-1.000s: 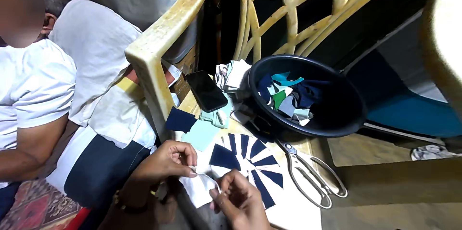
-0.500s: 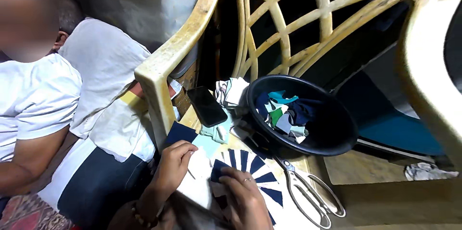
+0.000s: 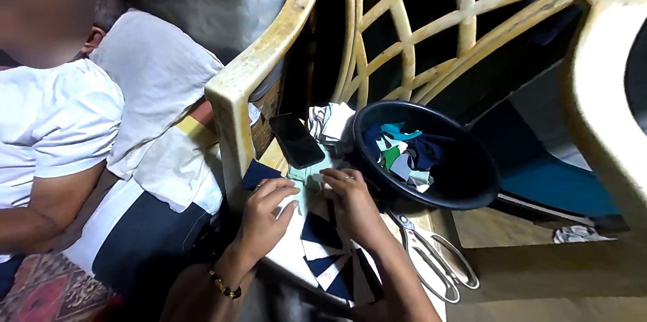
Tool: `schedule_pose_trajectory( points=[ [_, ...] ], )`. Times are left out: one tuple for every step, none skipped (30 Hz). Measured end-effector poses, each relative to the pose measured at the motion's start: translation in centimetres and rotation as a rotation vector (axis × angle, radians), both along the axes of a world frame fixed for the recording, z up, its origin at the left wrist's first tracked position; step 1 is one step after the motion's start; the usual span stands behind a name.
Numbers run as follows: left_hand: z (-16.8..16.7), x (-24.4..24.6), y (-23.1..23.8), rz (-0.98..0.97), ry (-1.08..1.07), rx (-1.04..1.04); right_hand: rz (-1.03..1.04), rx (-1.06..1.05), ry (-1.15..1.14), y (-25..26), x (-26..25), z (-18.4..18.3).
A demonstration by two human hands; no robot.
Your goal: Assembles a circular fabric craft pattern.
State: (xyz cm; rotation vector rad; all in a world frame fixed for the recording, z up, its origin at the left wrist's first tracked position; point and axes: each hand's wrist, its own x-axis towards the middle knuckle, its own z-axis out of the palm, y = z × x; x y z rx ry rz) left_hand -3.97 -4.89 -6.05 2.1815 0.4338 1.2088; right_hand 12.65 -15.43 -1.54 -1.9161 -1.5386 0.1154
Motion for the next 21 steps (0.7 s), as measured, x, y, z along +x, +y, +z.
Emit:
schedule_pose_trajectory(
  points=[
    [0.0,0.1,-0.2,-0.079,-0.035,-0.054,0.01,0.074,0.05,-0.6,-0.2,0.1],
    [0.2,0.1,-0.5,-0.159,-0.057,-0.115,0.022,0.119,0.107,-1.4,-0.4,0.1],
    [0.3,0.1,-1.0,-0.235,-0.065,-0.192,0.038,0.144,0.177,-2.1,-0.7,0.0],
    [0.6,0.1,-1.5,-0.309,-0.065,-0.288,0.058,0.152,0.27,-2.8,-1.0,-0.2],
    [0.9,0.1,-2.1,-0.365,-0.051,-0.381,0.079,0.157,0.37,-3.5,-1.3,-0.4],
    [1.2,0.1,-2.6,-0.401,-0.037,-0.462,0.093,0.166,0.462,-4.1,-1.6,-0.6],
    [1.5,0.2,-3.1,-0.421,-0.028,-0.531,0.1,0.178,0.534,-4.6,-2.0,-0.8],
    [1.7,0.3,-3.5,-0.431,-0.021,-0.591,0.101,0.188,0.582,-5.1,-2.3,-1.0],
    [1.9,0.3,-3.7,-0.42,-0.011,-0.644,0.097,0.192,0.614,-5.6,-2.5,-1.3],
    [2.1,0.4,-3.9,-0.39,0.003,-0.697,0.092,0.193,0.646,-6.0,-2.6,-1.5],
    [2.4,0.4,-3.9,-0.363,0.017,-0.741,0.084,0.193,0.675,-6.3,-2.7,-1.6],
    [2.6,0.5,-3.9,-0.343,0.025,-0.772,0.073,0.198,0.696,-6.6,-2.8,-1.7],
    [2.6,0.6,-3.9,-0.333,0.029,-0.791,0.059,0.209,0.71,-6.9,-2.9,-1.9],
    [2.6,0.6,-3.8,-0.332,0.03,-0.803,0.048,0.223,0.725,-7.2,-3.0,-2.1],
    [2.6,0.7,-3.9,-0.337,0.028,-0.809,0.037,0.246,0.74,-7.4,-3.1,-2.4],
    [2.4,0.7,-3.9,-0.346,0.02,-0.808,0.025,0.27,0.763,-7.7,-3.2,-2.6],
    [2.2,0.8,-3.8,-0.356,0.008,-0.793,0.009,0.294,0.793,-7.9,-3.3,-2.8],
    [1.9,0.9,-3.8,-0.366,-0.003,-0.765,-0.012,0.316,0.825,-8.1,-3.4,-2.8],
    [1.6,0.9,-3.7,-0.374,-0.01,-0.728,-0.036,0.341,0.848,-8.3,-3.5,-2.8],
    [1.3,0.9,-3.6,-0.382,-0.012,-0.692,-0.058,0.359,0.856,-8.3,-3.6,-2.8],
    [1.2,0.9,-3.5,-0.392,-0.009,-0.663,-0.076,0.37,0.857,-8.4,-3.7,-2.8]
  ],
)
